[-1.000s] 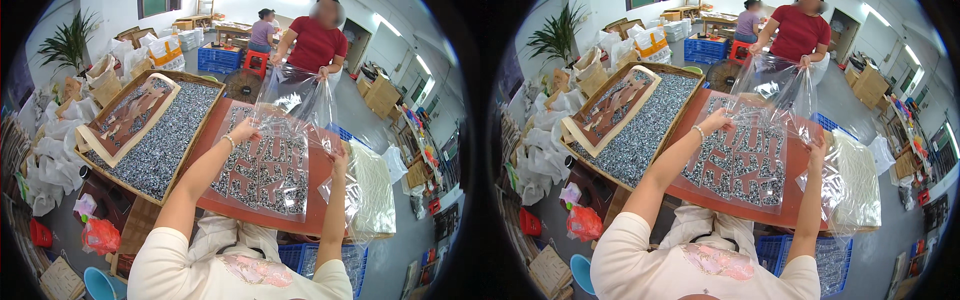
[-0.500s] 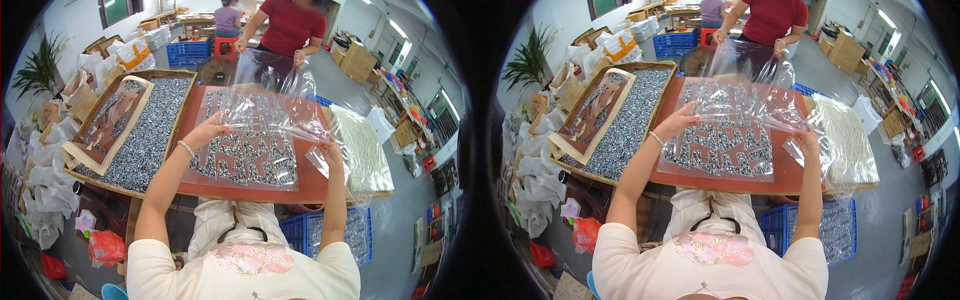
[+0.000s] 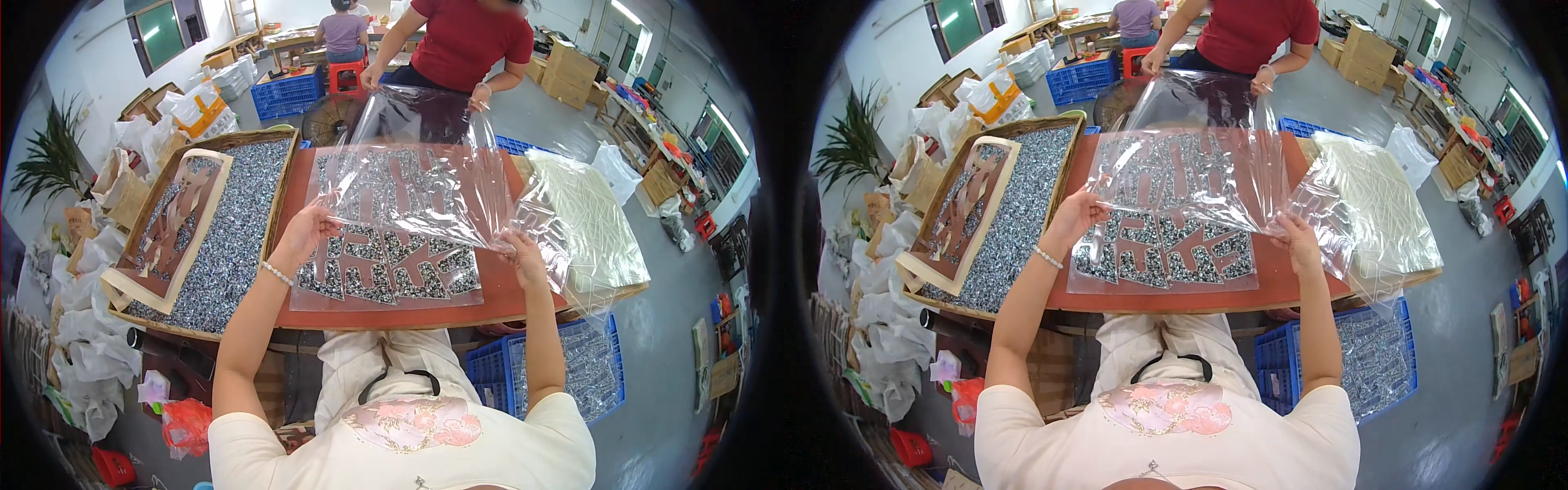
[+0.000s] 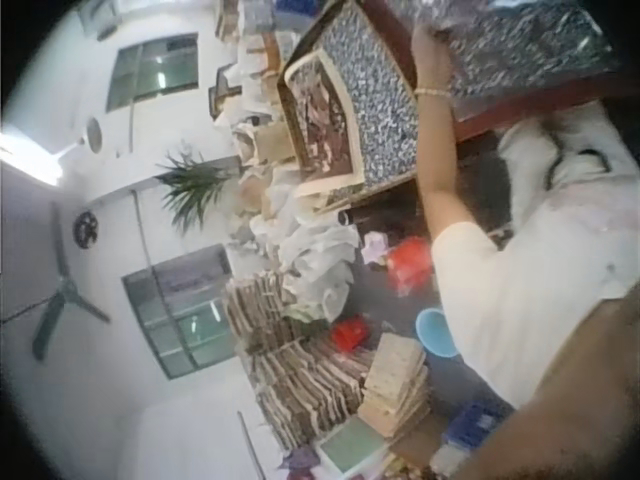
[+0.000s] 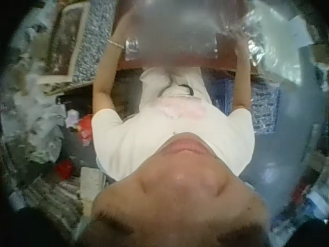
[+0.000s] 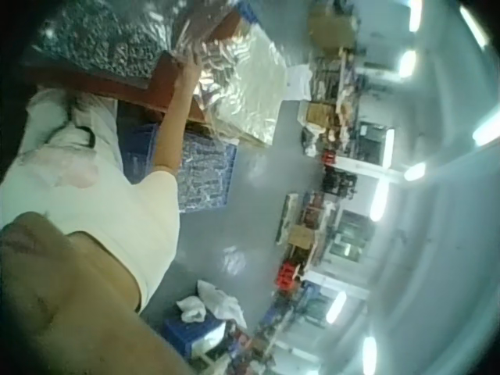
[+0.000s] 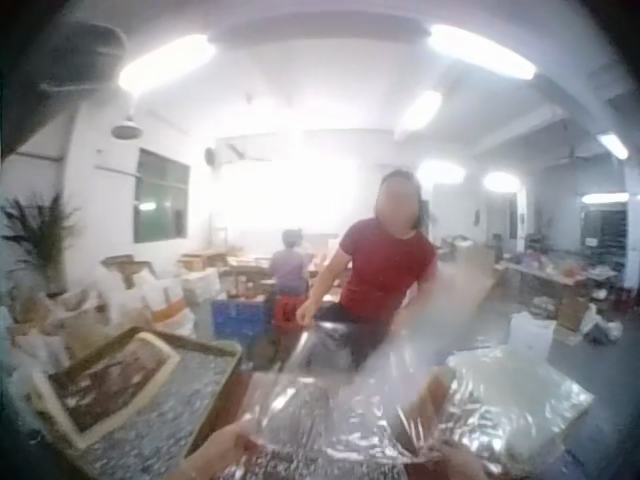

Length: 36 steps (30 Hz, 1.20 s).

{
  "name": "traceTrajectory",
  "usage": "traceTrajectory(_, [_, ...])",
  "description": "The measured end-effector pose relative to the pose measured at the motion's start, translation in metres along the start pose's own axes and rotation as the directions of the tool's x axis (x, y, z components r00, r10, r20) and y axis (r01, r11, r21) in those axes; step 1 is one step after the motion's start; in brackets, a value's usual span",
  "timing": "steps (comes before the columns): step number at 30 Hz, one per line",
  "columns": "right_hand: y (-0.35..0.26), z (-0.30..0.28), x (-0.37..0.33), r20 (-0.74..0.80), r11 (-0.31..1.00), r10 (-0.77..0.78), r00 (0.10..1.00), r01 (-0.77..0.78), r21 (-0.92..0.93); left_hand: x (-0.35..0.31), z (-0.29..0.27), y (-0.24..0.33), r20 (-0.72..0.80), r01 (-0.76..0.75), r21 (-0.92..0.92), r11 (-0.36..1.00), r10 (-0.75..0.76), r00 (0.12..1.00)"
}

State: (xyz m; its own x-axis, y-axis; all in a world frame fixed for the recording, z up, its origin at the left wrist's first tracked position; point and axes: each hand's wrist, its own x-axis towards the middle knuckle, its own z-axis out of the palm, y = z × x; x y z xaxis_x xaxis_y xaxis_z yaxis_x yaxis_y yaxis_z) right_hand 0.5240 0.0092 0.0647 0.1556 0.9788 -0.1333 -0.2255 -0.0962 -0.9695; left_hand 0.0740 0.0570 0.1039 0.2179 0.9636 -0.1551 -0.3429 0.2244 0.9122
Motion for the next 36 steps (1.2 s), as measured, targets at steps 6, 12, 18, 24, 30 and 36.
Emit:
traceTrajectory(6, [0.011,-0.004,-0.004,-0.052,0.968,-0.112,0.992,0.097,-0.232,-0.018,0.027,-0.001,-0.089,0.070,0.256,0.964,-0.049,0.995])
traceTrajectory(12, [0.018,-0.018,-0.019,-0.171,0.907,-0.230,0.958,0.147,-0.396,-0.034,0.016,-0.039,-0.063,0.097,0.611,0.786,-0.073,0.995])
traceTrajectory(18, [0.021,0.000,-0.026,-0.148,0.944,-0.115,0.982,0.062,-0.324,-0.057,0.006,-0.048,-0.070,0.003,0.625,0.781,0.053,0.996])
traceTrajectory(24, [0.020,0.024,-0.028,-0.017,0.962,-0.010,1.000,0.005,-0.275,-0.086,-0.019,-0.051,-0.145,-0.008,0.660,0.752,0.137,0.980])
traceTrajectory(30, [0.014,0.027,-0.033,0.052,0.959,0.030,0.998,-0.014,-0.283,-0.100,-0.029,-0.047,-0.251,-0.005,0.563,0.826,0.177,0.952])
traceTrajectory(36, [0.021,0.026,-0.040,0.063,0.941,0.023,0.998,-0.001,-0.337,-0.099,-0.035,-0.049,-0.222,-0.074,0.579,0.812,0.244,0.944])
